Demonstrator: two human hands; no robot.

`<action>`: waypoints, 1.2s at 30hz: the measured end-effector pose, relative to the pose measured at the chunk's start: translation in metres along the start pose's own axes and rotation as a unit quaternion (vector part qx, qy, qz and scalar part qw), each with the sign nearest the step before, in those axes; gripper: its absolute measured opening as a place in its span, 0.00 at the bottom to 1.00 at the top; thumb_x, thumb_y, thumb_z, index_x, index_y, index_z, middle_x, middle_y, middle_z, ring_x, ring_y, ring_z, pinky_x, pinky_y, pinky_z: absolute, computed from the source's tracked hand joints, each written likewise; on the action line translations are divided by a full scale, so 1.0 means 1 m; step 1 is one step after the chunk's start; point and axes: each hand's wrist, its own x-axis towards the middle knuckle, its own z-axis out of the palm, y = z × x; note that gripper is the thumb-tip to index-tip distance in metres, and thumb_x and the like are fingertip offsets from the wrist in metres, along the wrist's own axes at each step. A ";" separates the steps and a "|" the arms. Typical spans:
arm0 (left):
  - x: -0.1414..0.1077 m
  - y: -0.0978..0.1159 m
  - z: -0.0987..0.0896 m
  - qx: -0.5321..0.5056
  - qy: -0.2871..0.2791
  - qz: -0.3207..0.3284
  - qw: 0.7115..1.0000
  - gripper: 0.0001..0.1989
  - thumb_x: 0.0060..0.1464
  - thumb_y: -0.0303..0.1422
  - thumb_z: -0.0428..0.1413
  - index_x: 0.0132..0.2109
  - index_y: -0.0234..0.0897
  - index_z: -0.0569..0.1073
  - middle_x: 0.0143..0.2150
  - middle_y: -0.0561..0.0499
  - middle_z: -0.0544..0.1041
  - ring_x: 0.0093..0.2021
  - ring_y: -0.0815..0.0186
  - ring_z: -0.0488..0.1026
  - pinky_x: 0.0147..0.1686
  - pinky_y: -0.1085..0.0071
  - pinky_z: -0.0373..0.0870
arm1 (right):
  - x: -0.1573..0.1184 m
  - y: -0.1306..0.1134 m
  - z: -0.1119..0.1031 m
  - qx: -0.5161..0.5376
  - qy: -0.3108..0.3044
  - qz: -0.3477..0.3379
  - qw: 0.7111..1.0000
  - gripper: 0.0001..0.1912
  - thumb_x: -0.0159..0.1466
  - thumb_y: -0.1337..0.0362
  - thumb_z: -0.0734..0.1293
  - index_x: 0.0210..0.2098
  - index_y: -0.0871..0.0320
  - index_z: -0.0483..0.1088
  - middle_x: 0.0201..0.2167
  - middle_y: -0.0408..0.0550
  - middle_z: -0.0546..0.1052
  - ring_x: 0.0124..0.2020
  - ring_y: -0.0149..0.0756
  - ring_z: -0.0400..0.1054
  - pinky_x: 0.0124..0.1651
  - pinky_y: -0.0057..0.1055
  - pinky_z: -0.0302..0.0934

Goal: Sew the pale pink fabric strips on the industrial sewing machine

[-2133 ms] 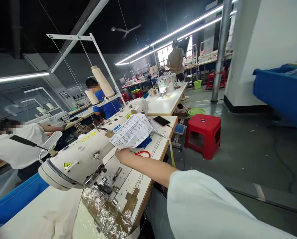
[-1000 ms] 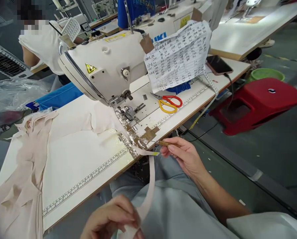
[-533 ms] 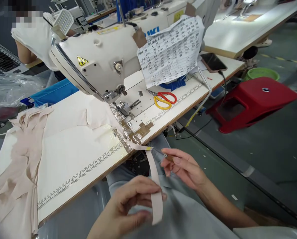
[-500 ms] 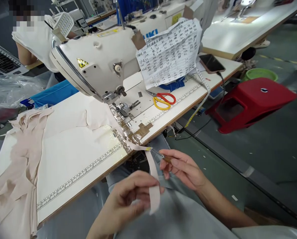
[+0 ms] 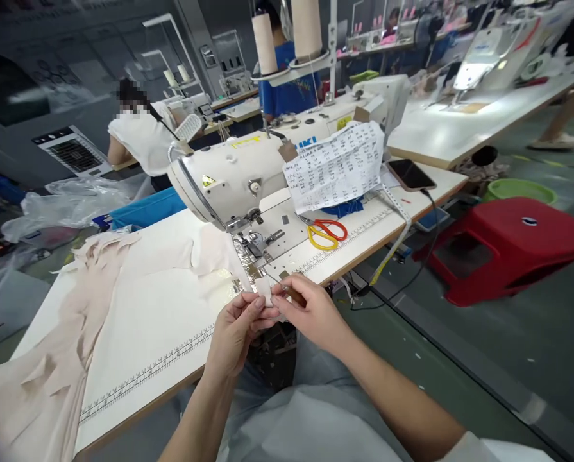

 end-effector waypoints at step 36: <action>0.014 -0.004 -0.018 0.049 -0.007 0.079 0.996 0.22 0.43 0.46 0.67 0.33 0.32 0.72 0.25 0.50 0.76 0.20 0.72 0.70 0.19 0.79 0.67 | 0.028 0.016 0.018 -0.006 -0.095 0.045 0.994 0.19 0.65 0.48 0.59 0.28 0.56 0.63 0.20 0.36 0.61 0.21 0.29 0.54 0.25 0.27 0.53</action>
